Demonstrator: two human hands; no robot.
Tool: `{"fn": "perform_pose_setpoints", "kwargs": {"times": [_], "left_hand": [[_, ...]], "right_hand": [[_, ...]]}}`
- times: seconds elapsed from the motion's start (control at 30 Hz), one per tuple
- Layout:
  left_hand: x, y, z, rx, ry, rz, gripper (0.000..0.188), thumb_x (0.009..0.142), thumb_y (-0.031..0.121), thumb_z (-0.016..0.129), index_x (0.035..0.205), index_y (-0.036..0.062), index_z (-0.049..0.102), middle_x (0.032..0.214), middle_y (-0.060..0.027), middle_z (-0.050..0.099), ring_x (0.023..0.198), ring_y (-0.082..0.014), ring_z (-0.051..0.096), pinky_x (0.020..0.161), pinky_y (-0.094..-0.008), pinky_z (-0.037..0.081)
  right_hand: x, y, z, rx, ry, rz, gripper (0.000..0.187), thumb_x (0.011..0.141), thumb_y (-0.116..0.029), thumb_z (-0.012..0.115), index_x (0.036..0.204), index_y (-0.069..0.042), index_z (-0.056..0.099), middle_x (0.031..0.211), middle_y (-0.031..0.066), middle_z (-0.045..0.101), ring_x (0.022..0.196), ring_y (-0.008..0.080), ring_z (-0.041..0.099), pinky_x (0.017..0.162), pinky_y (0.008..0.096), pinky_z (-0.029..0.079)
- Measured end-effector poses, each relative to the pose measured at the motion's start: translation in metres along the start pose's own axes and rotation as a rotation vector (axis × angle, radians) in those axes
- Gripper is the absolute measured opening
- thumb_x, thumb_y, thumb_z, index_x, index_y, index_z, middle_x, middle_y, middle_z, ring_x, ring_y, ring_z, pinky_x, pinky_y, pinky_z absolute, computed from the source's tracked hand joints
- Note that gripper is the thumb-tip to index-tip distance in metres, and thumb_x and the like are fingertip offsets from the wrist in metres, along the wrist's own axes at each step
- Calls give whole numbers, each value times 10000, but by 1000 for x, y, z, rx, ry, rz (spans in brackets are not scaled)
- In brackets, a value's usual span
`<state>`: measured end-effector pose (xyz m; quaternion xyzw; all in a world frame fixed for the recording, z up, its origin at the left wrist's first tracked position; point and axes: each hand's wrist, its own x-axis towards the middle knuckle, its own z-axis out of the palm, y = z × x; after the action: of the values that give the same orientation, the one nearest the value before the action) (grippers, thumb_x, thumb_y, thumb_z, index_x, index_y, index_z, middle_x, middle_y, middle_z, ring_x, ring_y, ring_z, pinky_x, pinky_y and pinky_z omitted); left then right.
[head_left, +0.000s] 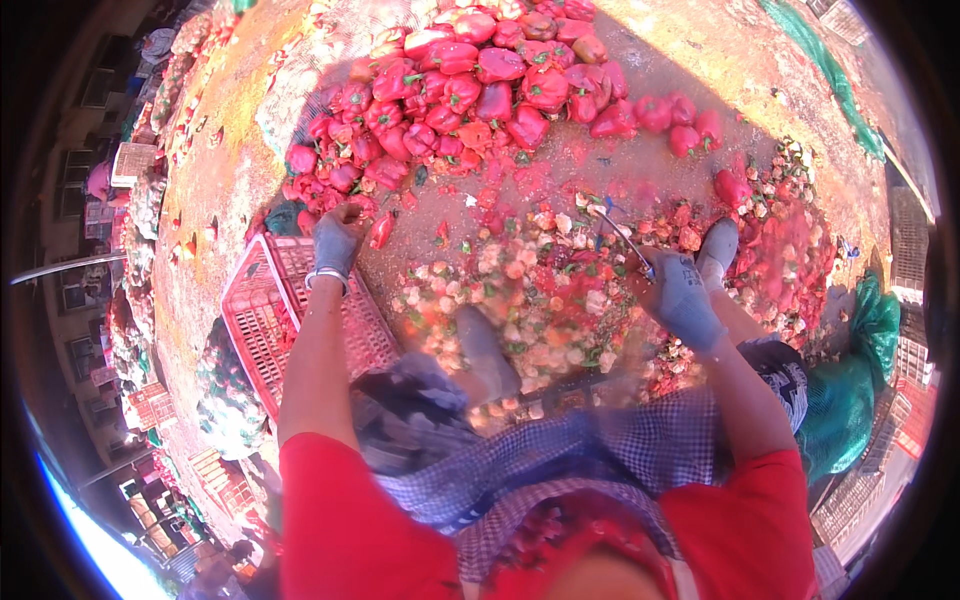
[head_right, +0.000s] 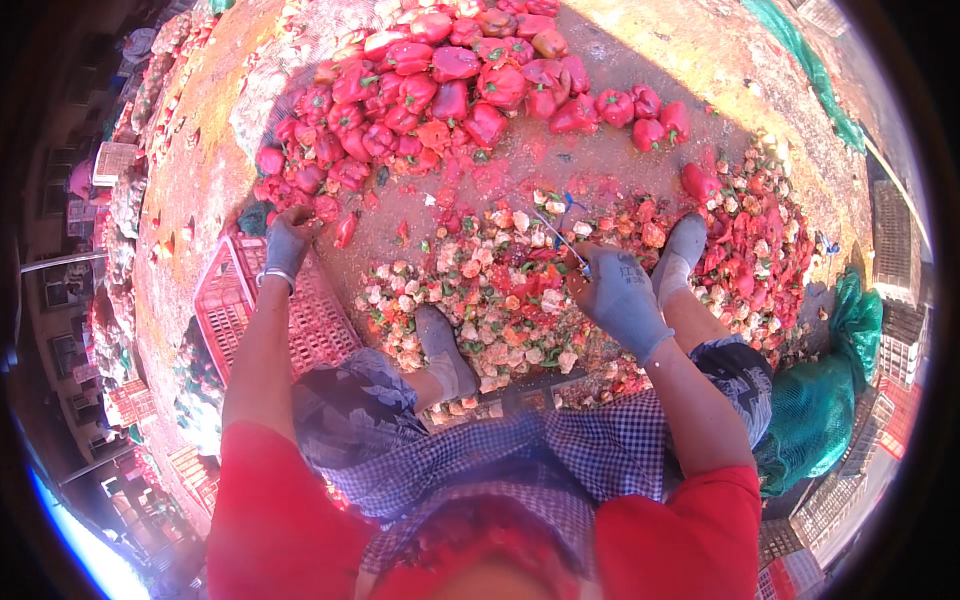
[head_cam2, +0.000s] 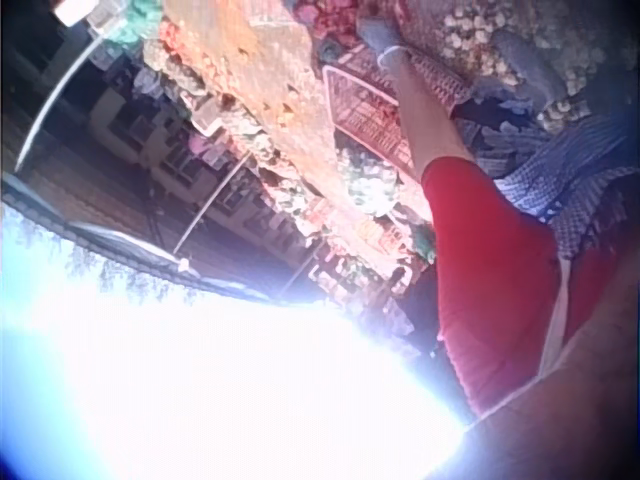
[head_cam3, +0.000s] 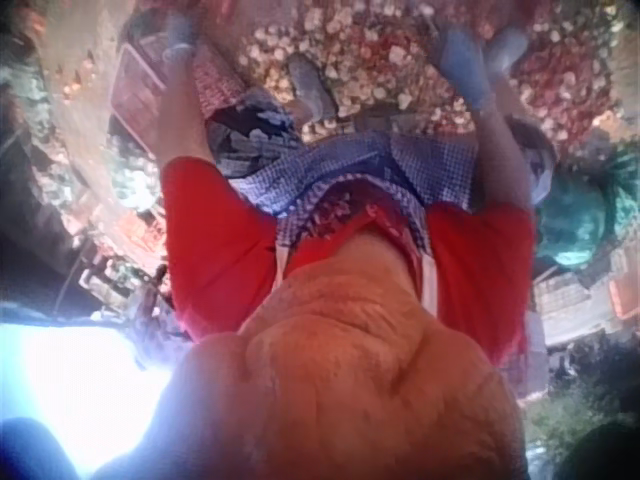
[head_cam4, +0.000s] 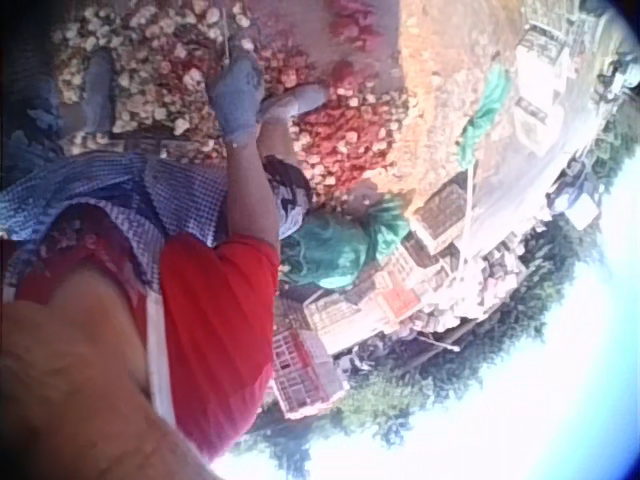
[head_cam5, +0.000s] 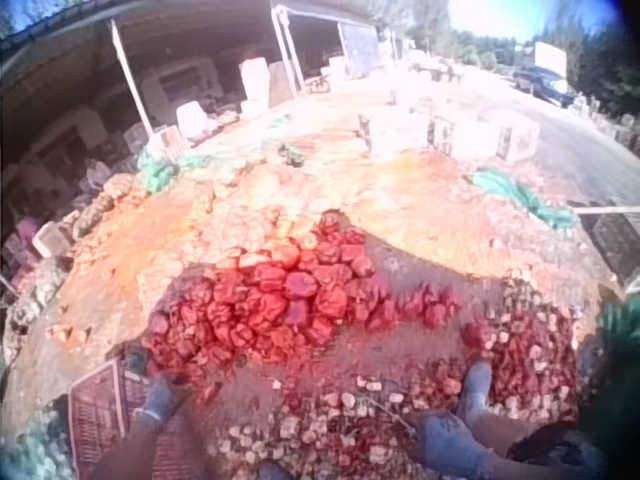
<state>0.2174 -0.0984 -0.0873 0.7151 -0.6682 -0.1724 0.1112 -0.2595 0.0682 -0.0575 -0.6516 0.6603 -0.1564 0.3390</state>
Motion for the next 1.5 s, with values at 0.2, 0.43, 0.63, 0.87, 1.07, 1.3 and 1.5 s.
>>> {"fn": "perform_pose_setpoints", "kwargs": {"times": [0.2, 0.43, 0.63, 0.87, 1.07, 1.3, 1.5], "left_hand": [[107, 78, 152, -263, 11, 178, 414, 776, 270, 729, 1085, 0, 673, 1013, -223, 693, 946, -344, 681, 838, -400, 533], [180, 162, 244, -66, 84, 51, 746, 771, 423, 732, 1294, -62, 511, 1195, -289, 606, 1127, -410, 586, 965, -447, 468], [202, 196, 250, 56, 38, -262, 922, 683, 501, 762, 1349, -34, 416, 1324, -302, 497, 1212, -417, 511, 1006, -463, 431], [155, 136, 259, -438, -88, -246, 867, 678, 416, 836, 1291, -64, 454, 1195, -230, 601, 1065, -326, 610, 917, -402, 494], [47, 125, 193, -778, -102, 256, 730, 734, 331, 824, 1229, -90, 493, 1062, -226, 627, 960, -319, 637, 846, -411, 521], [-62, 212, 37, -742, -268, 362, 819, 634, 389, 891, 1248, 0, 513, 1115, -80, 623, 1017, -161, 593, 891, -329, 488], [-116, 233, -11, -614, -170, 422, 923, 602, 560, 860, 1256, 1, 527, 1156, -169, 593, 1067, -277, 599, 927, -374, 473]], "right_hand": [[2, -16, -11, 385, 46, 223, 259, 852, -130, 673, 1068, 10, 644, 923, 181, 698, 864, 267, 690, 761, 364, 525], [19, -51, -42, 590, -1, 465, 216, 851, -50, 657, 1053, 24, 637, 931, 121, 695, 815, 175, 658, 702, 312, 513], [30, -56, -54, 710, -72, 643, 198, 855, -22, 620, 1048, 22, 636, 862, 43, 652, 742, 95, 591, 643, 248, 470], [6, -44, -33, 590, 29, 426, 307, 880, -39, 638, 1169, 32, 564, 943, 85, 652, 681, 94, 580, 562, 240, 468], [2, -55, -25, 791, -53, 313, 281, 893, -74, 611, 1155, 20, 568, 938, 113, 660, 831, 158, 634, 742, 317, 519], [-1, -67, 18, 786, 84, -63, 200, 897, -60, 590, 1078, 17, 554, 861, 103, 631, 769, 161, 604, 702, 339, 497], [-13, -87, 10, 642, 144, -280, 241, 889, -94, 614, 1089, 21, 541, 854, 170, 635, 760, 263, 623, 709, 376, 490]]}}
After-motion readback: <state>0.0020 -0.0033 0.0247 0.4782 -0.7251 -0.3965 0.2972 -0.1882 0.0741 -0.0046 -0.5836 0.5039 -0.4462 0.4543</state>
